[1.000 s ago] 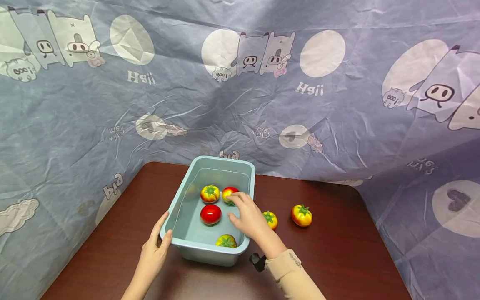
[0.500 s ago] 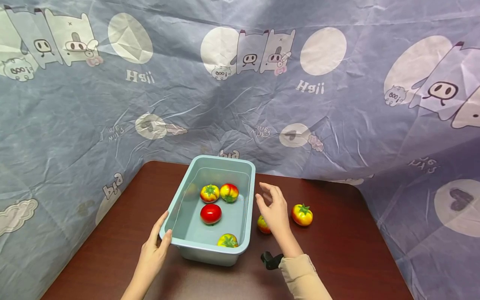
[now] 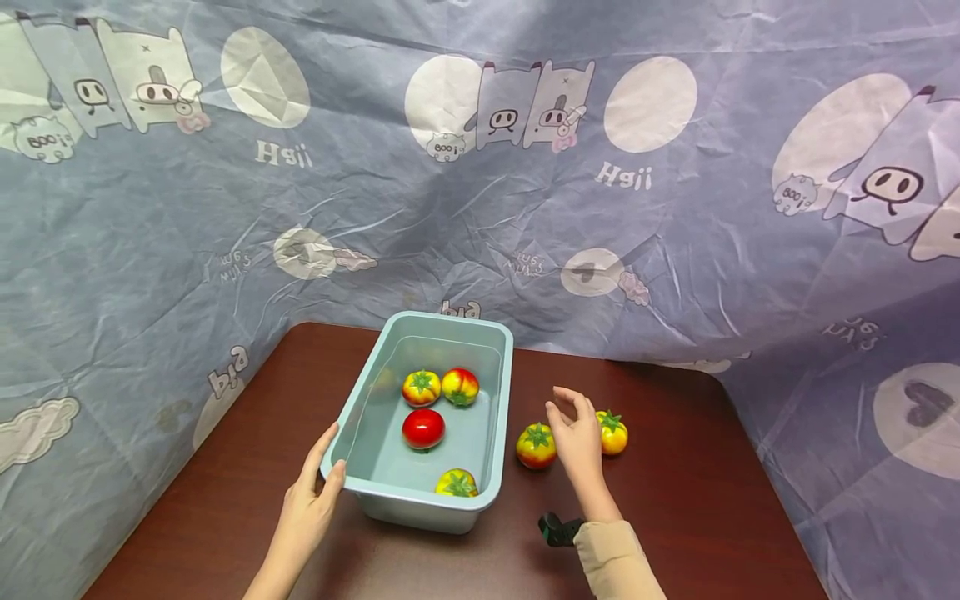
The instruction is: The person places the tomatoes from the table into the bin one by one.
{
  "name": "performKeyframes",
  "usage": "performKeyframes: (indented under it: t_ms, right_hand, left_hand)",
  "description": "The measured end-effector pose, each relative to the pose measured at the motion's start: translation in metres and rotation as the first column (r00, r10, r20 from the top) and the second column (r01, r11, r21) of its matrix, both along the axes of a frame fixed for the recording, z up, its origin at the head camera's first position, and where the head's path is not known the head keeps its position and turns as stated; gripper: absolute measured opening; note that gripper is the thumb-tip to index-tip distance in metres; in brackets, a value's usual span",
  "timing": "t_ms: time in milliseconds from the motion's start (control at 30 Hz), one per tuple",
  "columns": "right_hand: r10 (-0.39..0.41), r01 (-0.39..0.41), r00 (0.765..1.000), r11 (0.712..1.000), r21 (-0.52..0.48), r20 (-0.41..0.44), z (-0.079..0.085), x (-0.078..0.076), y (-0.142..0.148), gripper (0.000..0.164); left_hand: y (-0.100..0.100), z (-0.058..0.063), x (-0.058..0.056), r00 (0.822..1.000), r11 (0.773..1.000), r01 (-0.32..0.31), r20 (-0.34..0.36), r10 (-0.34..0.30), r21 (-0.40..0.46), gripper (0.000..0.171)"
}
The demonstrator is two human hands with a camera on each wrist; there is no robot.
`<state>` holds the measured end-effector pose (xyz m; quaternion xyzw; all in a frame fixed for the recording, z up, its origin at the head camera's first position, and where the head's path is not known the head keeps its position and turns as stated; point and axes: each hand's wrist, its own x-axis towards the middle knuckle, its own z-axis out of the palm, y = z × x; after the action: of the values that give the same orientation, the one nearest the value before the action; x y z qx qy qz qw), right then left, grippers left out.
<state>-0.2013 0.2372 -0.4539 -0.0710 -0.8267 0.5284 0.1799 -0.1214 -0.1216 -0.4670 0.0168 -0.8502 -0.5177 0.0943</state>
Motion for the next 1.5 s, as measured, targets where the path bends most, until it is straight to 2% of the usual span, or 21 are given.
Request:
performKeyframes:
  t_ms: [167,267,400,500,700,900,1300,1500]
  right_hand:
    - [-0.004,0.000,0.996,0.999,0.040,0.089,-0.017,0.000,0.006,0.037]
    - [0.011,-0.027,0.989,0.994,0.110,0.147,-0.027,-0.002,0.008,0.044]
    - [0.028,-0.085,0.974,0.965,0.248,0.224,-0.041,-0.004,0.008,0.055]
    - [0.036,-0.123,0.963,0.941,0.314,0.268,-0.051,-0.006,0.007,0.064]
    - [0.040,-0.161,0.942,0.925,0.345,0.332,-0.066,-0.008,0.000,0.078]
    - [0.048,-0.181,0.939,0.911,0.370,0.342,-0.076,-0.010,-0.005,0.085]
    - [0.052,-0.193,0.947,0.879,0.435,0.316,-0.077,-0.009,-0.012,0.088]
    - [0.051,-0.183,0.955,0.876,0.445,0.292,-0.081,-0.011,-0.012,0.086]
  left_hand:
    - [0.000,-0.001,-0.001,1.000,1.000,0.005,-0.009,-0.005,-0.003,0.053]
    - [0.000,-0.002,-0.002,1.000,1.000,0.003,-0.018,-0.003,-0.008,0.053]
    - [0.000,-0.003,-0.003,1.000,1.000,0.000,-0.016,0.000,-0.008,0.053]
    - [0.000,-0.004,-0.003,1.000,1.000,-0.001,-0.006,0.001,-0.007,0.053]
    - [-0.001,-0.006,-0.003,1.000,1.000,-0.004,0.019,0.004,-0.002,0.054]
    - [-0.001,-0.007,-0.003,1.000,1.000,-0.004,0.025,0.004,-0.003,0.054]
    - [0.000,-0.003,-0.001,1.000,1.000,-0.006,0.019,0.006,0.010,0.055]
    - [0.001,-0.001,-0.002,1.000,1.000,0.001,0.018,-0.001,0.018,0.055]
